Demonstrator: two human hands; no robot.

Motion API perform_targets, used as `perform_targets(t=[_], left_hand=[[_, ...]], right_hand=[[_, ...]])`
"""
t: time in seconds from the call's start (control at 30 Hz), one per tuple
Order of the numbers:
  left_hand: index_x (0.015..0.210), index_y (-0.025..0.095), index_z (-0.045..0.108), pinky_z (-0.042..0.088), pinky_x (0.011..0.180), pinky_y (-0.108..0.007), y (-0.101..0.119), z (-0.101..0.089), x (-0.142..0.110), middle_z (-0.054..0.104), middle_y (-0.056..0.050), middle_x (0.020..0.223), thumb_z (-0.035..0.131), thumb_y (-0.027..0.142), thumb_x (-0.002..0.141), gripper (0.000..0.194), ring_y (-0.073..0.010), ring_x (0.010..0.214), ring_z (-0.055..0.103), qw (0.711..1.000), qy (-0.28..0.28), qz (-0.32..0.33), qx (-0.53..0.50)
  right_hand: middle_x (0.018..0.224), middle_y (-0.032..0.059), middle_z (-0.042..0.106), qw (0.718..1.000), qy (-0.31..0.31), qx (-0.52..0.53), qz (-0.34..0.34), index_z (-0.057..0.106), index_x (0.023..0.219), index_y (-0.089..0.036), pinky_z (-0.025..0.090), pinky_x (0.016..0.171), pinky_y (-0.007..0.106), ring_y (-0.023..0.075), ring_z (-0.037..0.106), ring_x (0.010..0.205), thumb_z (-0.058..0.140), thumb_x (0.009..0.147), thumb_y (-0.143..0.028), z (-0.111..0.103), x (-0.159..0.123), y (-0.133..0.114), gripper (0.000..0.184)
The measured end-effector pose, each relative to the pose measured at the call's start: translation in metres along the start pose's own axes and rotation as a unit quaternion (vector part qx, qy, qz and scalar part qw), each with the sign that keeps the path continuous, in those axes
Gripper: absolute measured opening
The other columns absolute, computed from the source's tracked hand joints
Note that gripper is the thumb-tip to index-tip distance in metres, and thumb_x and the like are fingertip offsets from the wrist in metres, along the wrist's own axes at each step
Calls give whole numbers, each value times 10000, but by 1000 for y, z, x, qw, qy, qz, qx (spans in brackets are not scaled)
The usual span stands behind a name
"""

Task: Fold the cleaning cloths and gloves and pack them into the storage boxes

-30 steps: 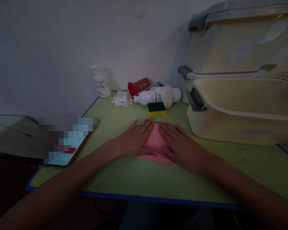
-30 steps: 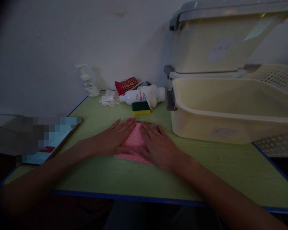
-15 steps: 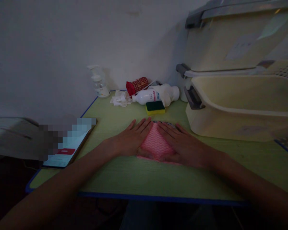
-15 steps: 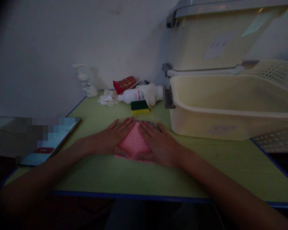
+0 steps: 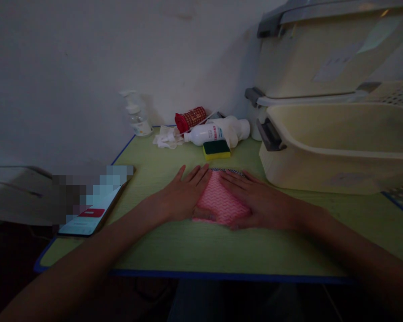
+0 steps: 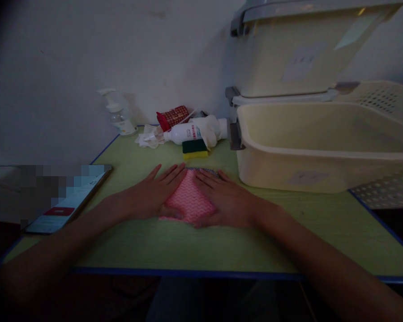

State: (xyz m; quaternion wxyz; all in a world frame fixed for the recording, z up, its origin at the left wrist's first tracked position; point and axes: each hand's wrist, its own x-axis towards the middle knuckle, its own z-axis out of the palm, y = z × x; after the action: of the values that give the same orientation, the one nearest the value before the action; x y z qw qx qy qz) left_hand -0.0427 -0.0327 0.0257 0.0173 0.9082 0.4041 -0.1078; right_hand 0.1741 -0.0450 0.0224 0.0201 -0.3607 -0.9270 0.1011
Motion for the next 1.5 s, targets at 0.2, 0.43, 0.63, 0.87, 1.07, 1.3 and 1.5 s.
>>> perform_targets(t=[0.2,0.43,0.63,0.87,1.07,1.3,1.5], left_hand=[[1374,-20,256,140,1063,-574,4,6,-2,192,-279,1452,245,695,805,914,-369,1346,233,996,61,-66,25],[1197,-41,515,96,1060,-619,10,5,2,382,-309,1357,277,692,804,865,-399,1294,325,979,154,-92,96],[832,66,696,251,1048,-564,14,-7,-4,613,-213,1094,330,613,845,658,-332,1118,522,974,195,-49,106],[893,99,648,398,979,-424,0,0,10,608,-137,1100,392,348,906,357,-237,1023,574,974,225,-37,1],[1383,118,267,201,1107,-402,-17,10,24,233,-98,1496,208,226,942,458,-171,1381,191,988,110,106,-21],[1412,125,191,147,1114,-395,-19,13,27,151,-87,1516,153,282,940,499,-152,1394,130,990,86,92,-57],[1397,100,231,200,1095,-383,-15,12,28,224,-113,1496,169,278,936,498,-173,1374,211,991,101,83,-32]], right_hand=[[1292,135,534,993,60,-20,-100,535,1229,-86,353,1041,416,233,479,1209,511,864,-362,-5,-5,-1,458],[1183,103,623,994,80,-34,-68,617,1127,-113,451,953,380,220,562,1116,483,889,-253,-8,-3,3,307],[1065,88,680,993,111,-44,-18,665,992,-146,516,817,363,216,637,972,398,927,-285,-9,-5,9,308],[1096,109,650,992,113,-57,24,616,1052,-155,515,774,343,218,626,954,458,891,-261,-6,-4,4,249],[1179,144,592,992,106,-64,2,575,1112,-123,518,796,383,246,598,1004,450,896,-289,-3,-4,5,300],[1181,153,590,992,113,-64,-8,567,1125,-111,508,832,394,248,595,1021,398,917,-289,-1,-3,7,321],[1180,147,598,992,112,-61,5,565,1127,-118,518,810,388,244,609,1003,392,919,-291,-2,-4,6,321]])
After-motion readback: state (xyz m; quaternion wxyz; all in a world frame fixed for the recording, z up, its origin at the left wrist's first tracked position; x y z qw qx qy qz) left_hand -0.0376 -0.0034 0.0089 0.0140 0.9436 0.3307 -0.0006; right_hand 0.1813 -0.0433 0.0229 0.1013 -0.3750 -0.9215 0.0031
